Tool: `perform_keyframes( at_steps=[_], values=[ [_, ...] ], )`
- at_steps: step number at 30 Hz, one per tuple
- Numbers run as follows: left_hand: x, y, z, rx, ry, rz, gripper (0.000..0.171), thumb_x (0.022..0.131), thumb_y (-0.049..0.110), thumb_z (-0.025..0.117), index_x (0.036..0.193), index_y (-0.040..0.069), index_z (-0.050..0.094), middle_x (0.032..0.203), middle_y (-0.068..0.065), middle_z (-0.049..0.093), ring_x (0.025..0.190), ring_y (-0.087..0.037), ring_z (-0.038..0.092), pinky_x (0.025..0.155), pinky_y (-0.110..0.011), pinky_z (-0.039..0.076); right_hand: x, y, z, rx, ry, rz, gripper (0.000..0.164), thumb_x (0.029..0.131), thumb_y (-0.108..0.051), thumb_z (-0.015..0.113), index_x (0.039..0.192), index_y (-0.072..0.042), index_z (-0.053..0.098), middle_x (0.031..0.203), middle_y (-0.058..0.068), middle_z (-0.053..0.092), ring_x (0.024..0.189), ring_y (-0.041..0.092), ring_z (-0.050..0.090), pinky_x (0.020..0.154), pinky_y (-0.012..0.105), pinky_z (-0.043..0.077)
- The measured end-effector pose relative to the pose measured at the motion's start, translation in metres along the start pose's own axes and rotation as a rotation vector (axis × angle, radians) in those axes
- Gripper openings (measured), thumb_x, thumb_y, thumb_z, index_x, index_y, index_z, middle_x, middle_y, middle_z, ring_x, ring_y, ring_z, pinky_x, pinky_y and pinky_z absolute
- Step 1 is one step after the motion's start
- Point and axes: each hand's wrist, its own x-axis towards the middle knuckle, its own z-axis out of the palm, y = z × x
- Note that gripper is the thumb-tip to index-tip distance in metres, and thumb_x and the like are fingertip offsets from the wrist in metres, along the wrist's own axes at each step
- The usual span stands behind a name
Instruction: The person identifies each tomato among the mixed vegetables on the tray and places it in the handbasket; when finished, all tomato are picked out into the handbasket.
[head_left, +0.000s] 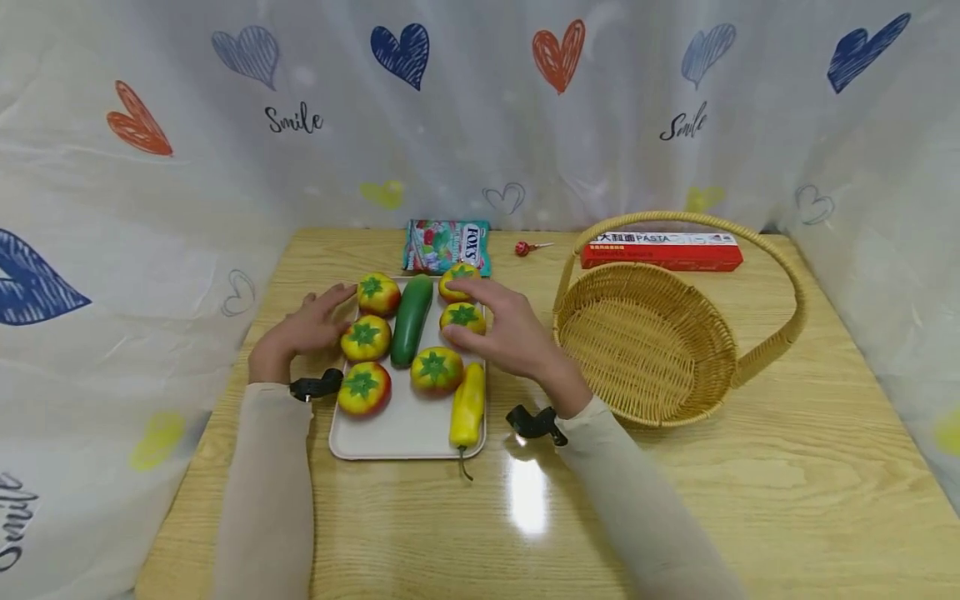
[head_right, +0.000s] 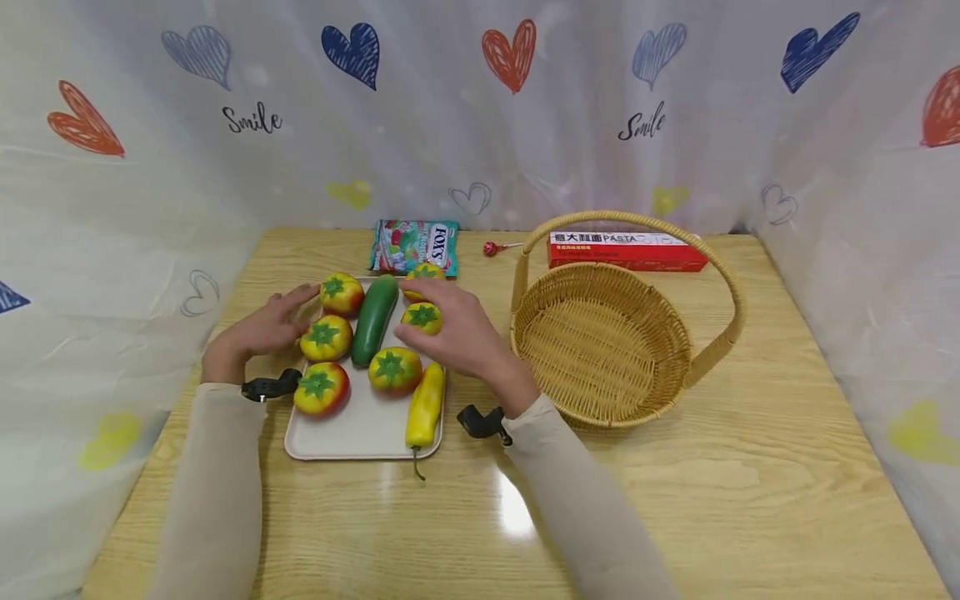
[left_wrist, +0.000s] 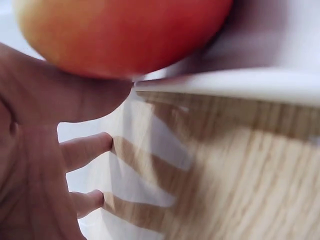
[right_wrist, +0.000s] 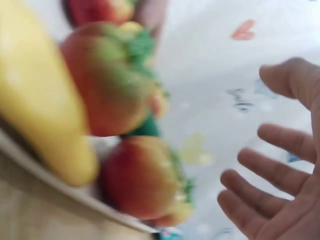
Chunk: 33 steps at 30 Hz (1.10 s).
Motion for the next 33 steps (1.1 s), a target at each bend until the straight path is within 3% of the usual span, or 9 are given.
perform_keyframes(
  at_steps=[8, 12, 17, 27, 33],
  values=[
    [0.000, -0.003, 0.001, 0.032, -0.012, -0.031, 0.071, 0.113, 0.029, 0.052, 0.176, 0.013, 0.022, 0.183, -0.028, 0.001, 0.160, -0.069, -0.013, 0.117, -0.093, -0.005, 0.005, 0.017, 0.028, -0.133, 0.042, 0.253, 0.068, 0.096, -0.035, 0.085, 0.154, -0.008, 0.061, 0.157, 0.013, 0.062, 0.148, 0.033, 0.058, 0.127, 0.049, 0.045],
    [0.000, -0.005, 0.002, 0.039, -0.011, -0.042, 0.071, 0.113, 0.030, 0.053, 0.176, 0.014, 0.023, 0.183, -0.027, 0.002, 0.160, -0.068, -0.011, 0.117, -0.093, -0.003, 0.004, 0.019, 0.033, -0.140, 0.059, 0.345, 0.067, 0.093, -0.035, 0.089, 0.149, -0.007, 0.065, 0.146, 0.016, 0.068, 0.135, 0.033, 0.065, 0.118, 0.049, 0.053],
    [0.000, -0.001, 0.003, 0.062, 0.004, -0.029, 0.070, 0.113, 0.030, 0.052, 0.175, 0.014, 0.024, 0.183, -0.027, 0.004, 0.161, -0.068, -0.007, 0.118, -0.093, -0.001, 0.003, 0.022, 0.036, -0.120, 0.065, 0.348, 0.065, 0.091, -0.034, 0.091, 0.144, -0.006, 0.066, 0.135, 0.014, 0.071, 0.118, 0.029, 0.068, 0.104, 0.047, 0.059],
    [0.001, 0.001, 0.004, 0.058, 0.012, -0.043, 0.069, 0.113, 0.029, 0.051, 0.175, 0.014, 0.025, 0.183, -0.025, 0.005, 0.162, -0.067, -0.007, 0.120, -0.091, -0.001, 0.004, 0.025, 0.039, -0.150, 0.004, 0.302, 0.076, 0.092, -0.032, 0.091, 0.155, -0.004, 0.059, 0.145, 0.020, 0.061, 0.126, 0.034, 0.064, 0.114, 0.050, 0.055],
    [0.003, 0.000, 0.004, 0.038, 0.009, -0.040, 0.069, 0.113, 0.028, 0.051, 0.175, 0.015, 0.025, 0.183, -0.025, 0.003, 0.161, -0.067, -0.011, 0.118, -0.092, -0.004, 0.004, 0.025, 0.037, -0.170, 0.007, 0.275, 0.073, 0.094, -0.028, 0.089, 0.156, -0.006, 0.058, 0.145, 0.018, 0.063, 0.127, 0.033, 0.065, 0.115, 0.049, 0.054]
  ],
)
